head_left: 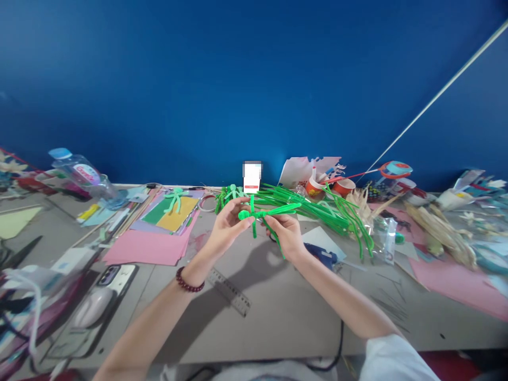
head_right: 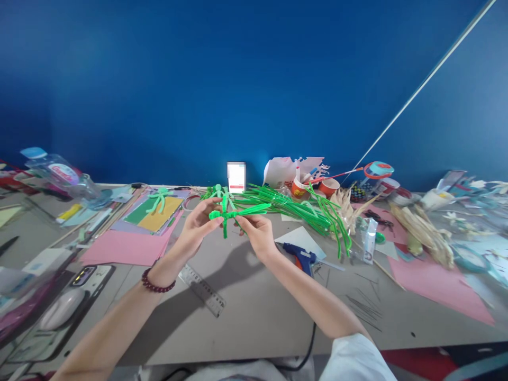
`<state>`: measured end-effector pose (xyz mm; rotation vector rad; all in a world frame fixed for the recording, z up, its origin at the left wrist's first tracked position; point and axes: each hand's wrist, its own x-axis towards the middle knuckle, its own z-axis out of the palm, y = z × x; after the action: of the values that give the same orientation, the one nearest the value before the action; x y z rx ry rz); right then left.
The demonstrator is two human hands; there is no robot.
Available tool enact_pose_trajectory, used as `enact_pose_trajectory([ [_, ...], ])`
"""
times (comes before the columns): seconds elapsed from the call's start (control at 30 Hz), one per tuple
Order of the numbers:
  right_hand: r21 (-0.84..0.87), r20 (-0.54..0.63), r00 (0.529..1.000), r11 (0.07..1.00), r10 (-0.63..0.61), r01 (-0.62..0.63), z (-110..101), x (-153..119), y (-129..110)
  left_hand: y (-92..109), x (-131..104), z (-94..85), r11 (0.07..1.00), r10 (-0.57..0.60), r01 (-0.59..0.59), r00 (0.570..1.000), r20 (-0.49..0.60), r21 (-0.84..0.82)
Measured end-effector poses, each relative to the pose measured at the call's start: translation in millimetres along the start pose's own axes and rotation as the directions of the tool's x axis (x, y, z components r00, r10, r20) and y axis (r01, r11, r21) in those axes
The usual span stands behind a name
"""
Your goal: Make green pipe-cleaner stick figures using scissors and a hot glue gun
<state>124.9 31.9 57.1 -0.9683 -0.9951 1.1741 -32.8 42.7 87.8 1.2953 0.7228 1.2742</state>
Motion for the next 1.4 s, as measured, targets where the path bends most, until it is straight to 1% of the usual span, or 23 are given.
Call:
enact_pose_trajectory([
  [0.07, -0.03, 0.004, 1.0, 0.999, -0.024, 0.024, 0.0, 0.8, -0.1, 0.1, 1.0, -1.1, 0.999, -0.037, 0.037, 0.999, -0.013, -0.002],
  [0.13, -0.07, 0.031, 0.999, 0.997, -0.038, 0.04, -0.1, 1.3, -0.2, -2.2, 1.6, -1.6, 0.996, -0.09, 0.09, 0.994, -0.053, -0.011],
  [0.27, -0.155, 0.086, 0.993, 0.983, -0.085, 0.098, -1.1, 1.9, 1.0, -9.0, 2.1, -1.7, 0.979, -0.2, 0.193, 0.973, -0.117, -0.067],
  [0.33, -0.174, 0.108, 0.988, 0.976, -0.114, 0.132, -1.8, 2.1, 2.6, -10.4, 2.0, -1.1, 0.964, -0.253, 0.239, 0.96, -0.12, -0.119],
  [0.4, -0.187, 0.134, 0.981, 0.969, -0.141, 0.164, -2.4, 2.4, 4.5, -10.1, 1.5, 0.3, 0.94, -0.313, 0.294, 0.945, -0.094, -0.172],
  [0.47, -0.202, 0.155, 0.973, 0.959, -0.169, 0.199, -2.8, 2.5, 6.0, -9.2, 1.0, 2.2, 0.921, -0.343, 0.32, 0.936, -0.077, -0.22],
  [0.57, -0.213, 0.174, 0.97, 0.955, -0.171, 0.206, -2.7, 2.0, 6.7, -9.1, 0.0, 5.0, 0.921, -0.315, 0.28, 0.944, -0.098, -0.27],
  [0.67, -0.198, 0.172, 0.977, 0.967, -0.123, 0.157, -1.8, 1.1, 5.9, -10.7, -1.2, 6.6, 0.933, -0.28, 0.238, 0.951, -0.129, -0.269],
  [0.87, -0.149, 0.077, 0.997, 0.989, -0.011, 0.023, 0.1, 2.1, 5.1, -8.6, -1.7, 6.9, 0.922, -0.325, 0.283, 0.937, -0.131, -0.263],
  [0.93, -0.139, 0.047, 0.999, 0.99, 0.008, -0.001, -0.1, 3.1, 4.7, -6.6, -0.6, 5.6, 0.904, -0.35, 0.308, 0.931, -0.1, -0.298],
  [1.03, -0.145, 0.049, 0.999, 0.989, -0.008, 0.015, -0.7, 3.9, 3.1, -5.3, 0.8, 2.9, 0.879, -0.398, 0.376, 0.917, -0.016, -0.292],
  [1.13, -0.166, 0.121, 0.992, 0.985, -0.028, 0.048, -1.6, 4.1, 1.9, -7.7, 1.0, 1.4, 0.886, -0.414, 0.41, 0.91, 0.029, -0.216],
  [1.23, -0.205, 0.133, 0.991, 0.978, -0.015, 0.043, -2.9, 4.4, 2.9, -12.0, 0.7, 1.5, 0.897, -0.401, 0.398, 0.916, 0.026, -0.192],
  [1.4, -0.26, 0.108, 0.994, 0.965, -0.017, 0.045, -4.4, 3.8, 5.8, -17.0, 1.3, 3.1, 0.909, -0.39, 0.38, 0.92, -0.031, -0.17],
])
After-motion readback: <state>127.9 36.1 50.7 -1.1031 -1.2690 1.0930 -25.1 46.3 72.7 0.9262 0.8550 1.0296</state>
